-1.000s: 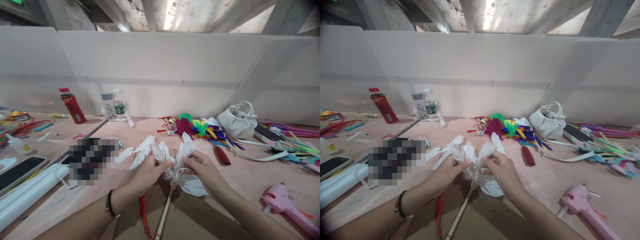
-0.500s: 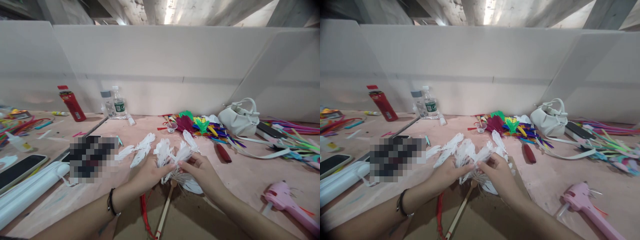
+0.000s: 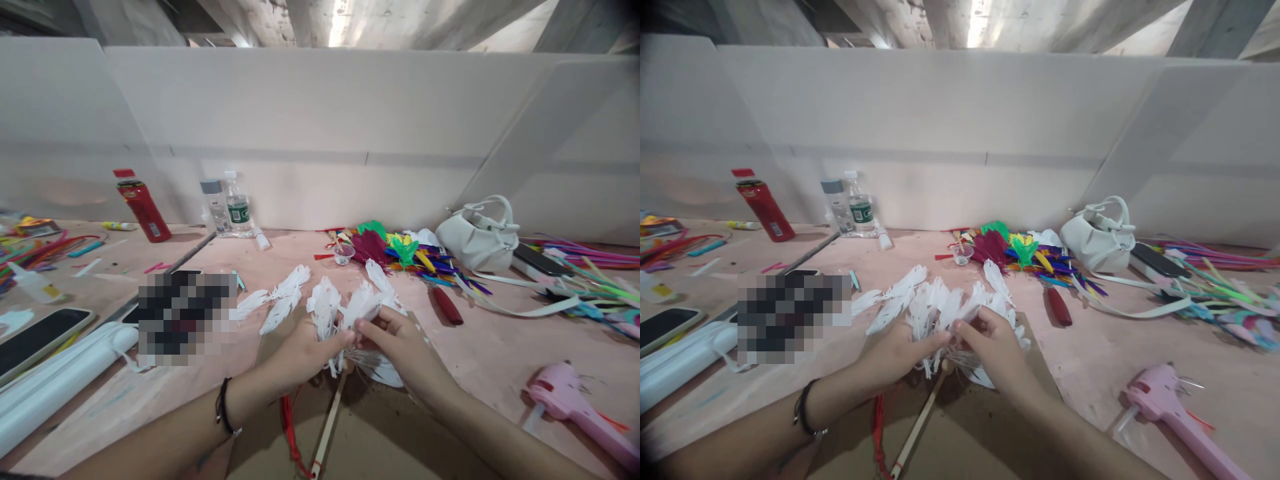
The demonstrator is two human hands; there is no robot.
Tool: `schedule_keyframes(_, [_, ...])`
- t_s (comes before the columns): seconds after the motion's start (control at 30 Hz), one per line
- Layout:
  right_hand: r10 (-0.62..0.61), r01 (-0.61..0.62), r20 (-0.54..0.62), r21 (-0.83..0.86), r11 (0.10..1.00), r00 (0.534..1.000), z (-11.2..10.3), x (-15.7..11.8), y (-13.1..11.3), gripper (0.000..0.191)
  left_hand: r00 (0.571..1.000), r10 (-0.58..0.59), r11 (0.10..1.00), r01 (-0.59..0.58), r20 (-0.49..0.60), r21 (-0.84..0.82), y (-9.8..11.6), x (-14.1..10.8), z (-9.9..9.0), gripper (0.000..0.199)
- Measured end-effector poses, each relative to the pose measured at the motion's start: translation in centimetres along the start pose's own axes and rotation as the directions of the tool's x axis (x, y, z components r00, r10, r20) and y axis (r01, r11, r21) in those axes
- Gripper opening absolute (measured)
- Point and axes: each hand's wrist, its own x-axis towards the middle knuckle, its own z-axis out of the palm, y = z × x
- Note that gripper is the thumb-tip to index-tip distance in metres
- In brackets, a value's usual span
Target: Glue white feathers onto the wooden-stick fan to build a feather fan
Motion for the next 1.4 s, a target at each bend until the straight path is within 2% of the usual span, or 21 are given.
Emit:
schedule_keyframes(0.23, [0.057,-0.017,-0.140,0.268,0.963,0.989,0.3,0.3,-0.3,0.041,0.992,-0.038,0.975,0.010,-0.124,-0.220,-1.4,0.5,0.2,0.036])
schedule_keyframes(0.37, [0.023,0.025,-0.173,0.272,0.962,0.985,0.2,0.3,-0.4,0.038,0.998,-0.031,0.960,0.015,-0.055,-0.279,-1.9,0.7,0.0,0.034])
schedule_keyframes(0.47, [-0.030,0.050,-0.118,0.176,0.983,0.993,0.1,0.1,-0.2,0.034,0.998,0.016,0.978,-0.029,-0.066,-0.207,-2.0,0.6,-0.1,0.029])
schedule_keyframes(0.6, [-0.149,0.148,0.006,-0.106,0.983,0.989,0.2,-0.4,-0.5,0.025,0.997,-0.013,0.988,0.002,-0.070,-0.155,-1.8,0.4,0.0,0.032])
schedule_keyframes(0.83, [-0.187,0.201,0.080,-0.241,0.950,0.979,0.1,-0.8,-0.9,0.026,0.985,-0.170,0.909,0.147,-0.024,-0.391,-1.9,0.4,0.2,0.047])
schedule_keyframes(0.9, [-0.270,0.278,0.069,-0.323,0.905,0.960,0.0,-1.0,-1.2,0.021,0.979,-0.197,0.894,0.158,-0.052,-0.420,-2.0,0.4,0.2,0.045])
schedule_keyframes(0.93, [-0.345,0.341,0.061,-0.376,0.862,0.937,0.0,-1.1,-1.4,0.018,0.977,-0.201,0.890,0.155,-0.065,-0.428,-2.0,0.5,0.1,0.041])
schedule_keyframes(1.0, [-0.511,0.482,0.075,-0.472,0.739,0.857,0.1,-1.5,-1.9,0.014,0.978,-0.197,0.892,0.152,-0.065,-0.425,-1.9,0.6,0.1,0.032])
schedule_keyframes(1.07, [-0.627,0.603,0.151,-0.510,0.613,0.765,0.1,-2.0,-2.2,0.012,0.982,-0.183,0.907,0.150,-0.047,-0.392,-1.9,0.6,0.0,0.038])
schedule_keyframes(1.17, [-0.676,0.728,0.334,-0.512,0.455,0.657,-0.1,-2.7,-1.8,0.024,0.976,-0.182,0.934,0.132,-0.123,-0.332,-2.1,0.8,-0.2,0.042])
schedule_keyframes(1.23, [-0.679,0.818,0.484,-0.472,0.327,0.551,-0.2,-3.1,-1.2,0.042,0.968,-0.192,0.948,0.139,-0.163,-0.287,-2.3,0.8,-0.3,0.043])
schedule_keyframes(1.3, [-0.678,0.893,0.598,-0.395,0.215,0.427,-0.2,-3.4,-0.8,0.054,0.971,-0.180,0.964,0.143,-0.156,-0.222,-2.3,0.8,-0.4,0.046])
schedule_keyframes(1.33, [-0.673,0.915,0.633,-0.361,0.181,0.383,-0.1,-3.5,-0.8,0.054,0.974,-0.163,0.974,0.134,-0.155,-0.181,-2.3,0.8,-0.4,0.048])
schedule_keyframes(1.4, [-0.681,0.935,0.656,-0.330,0.128,0.325,0.2,-3.8,-1.1,0.046,0.980,-0.115,0.989,0.097,-0.164,-0.112,-2.5,0.9,-0.4,0.050])
